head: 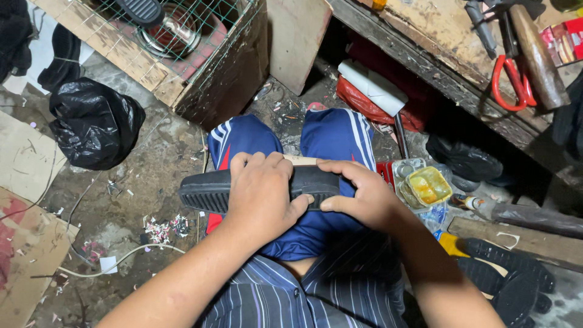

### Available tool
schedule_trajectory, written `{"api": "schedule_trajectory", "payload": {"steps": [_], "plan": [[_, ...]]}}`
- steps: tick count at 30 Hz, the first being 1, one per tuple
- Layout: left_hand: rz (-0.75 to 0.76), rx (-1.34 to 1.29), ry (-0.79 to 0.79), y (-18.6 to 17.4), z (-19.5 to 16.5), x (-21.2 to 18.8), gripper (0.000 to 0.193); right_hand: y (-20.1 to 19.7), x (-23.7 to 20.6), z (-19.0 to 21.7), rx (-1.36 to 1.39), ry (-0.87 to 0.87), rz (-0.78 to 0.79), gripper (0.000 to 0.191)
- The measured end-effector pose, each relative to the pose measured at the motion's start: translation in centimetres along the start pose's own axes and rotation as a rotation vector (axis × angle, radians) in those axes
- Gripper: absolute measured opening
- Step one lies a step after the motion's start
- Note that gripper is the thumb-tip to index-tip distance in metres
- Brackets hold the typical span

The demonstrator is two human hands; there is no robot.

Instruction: The person sits on the floor holding a shoe and uses a blade to trim and scrape the edge of its rubber sole, rotating the shoe to work around the perimeter. They press and fit the sole onto the shoe, then place the finished shoe into a wire crate with other completed shoes.

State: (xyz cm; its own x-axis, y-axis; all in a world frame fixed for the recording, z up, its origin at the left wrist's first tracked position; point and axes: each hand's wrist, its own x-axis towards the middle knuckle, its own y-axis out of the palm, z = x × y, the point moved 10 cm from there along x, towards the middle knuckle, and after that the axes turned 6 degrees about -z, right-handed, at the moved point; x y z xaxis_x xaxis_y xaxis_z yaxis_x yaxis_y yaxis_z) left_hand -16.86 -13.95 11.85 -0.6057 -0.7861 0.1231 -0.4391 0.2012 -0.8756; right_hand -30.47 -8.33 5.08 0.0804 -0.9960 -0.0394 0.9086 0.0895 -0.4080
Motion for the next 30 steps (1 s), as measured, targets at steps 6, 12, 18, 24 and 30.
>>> {"api": "schedule_trajectory", "payload": {"steps": [6,12,18,24,30], "plan": [[0.011,0.060,-0.006,0.1,-0.1,0.5,0.044,-0.4,1.5,-1.8,-0.067,0.131,0.022,0.058],[-0.180,-0.068,0.068,-3.5,2.0,-1.1,0.076,-0.7,1.4,-1.0,-0.165,0.063,0.032,0.053],[-0.198,-0.127,0.025,-4.5,7.3,-4.1,0.062,-0.9,2.3,0.5,-0.215,0.097,0.042,0.048],[-0.253,-0.151,0.040,-3.4,8.0,-4.4,0.049,2.3,3.2,6.0,-0.344,-0.248,-0.129,0.040],[-0.227,-0.213,0.011,-2.8,8.7,-3.8,0.037,4.9,4.0,6.5,-0.406,-0.275,-0.232,0.032]]}}
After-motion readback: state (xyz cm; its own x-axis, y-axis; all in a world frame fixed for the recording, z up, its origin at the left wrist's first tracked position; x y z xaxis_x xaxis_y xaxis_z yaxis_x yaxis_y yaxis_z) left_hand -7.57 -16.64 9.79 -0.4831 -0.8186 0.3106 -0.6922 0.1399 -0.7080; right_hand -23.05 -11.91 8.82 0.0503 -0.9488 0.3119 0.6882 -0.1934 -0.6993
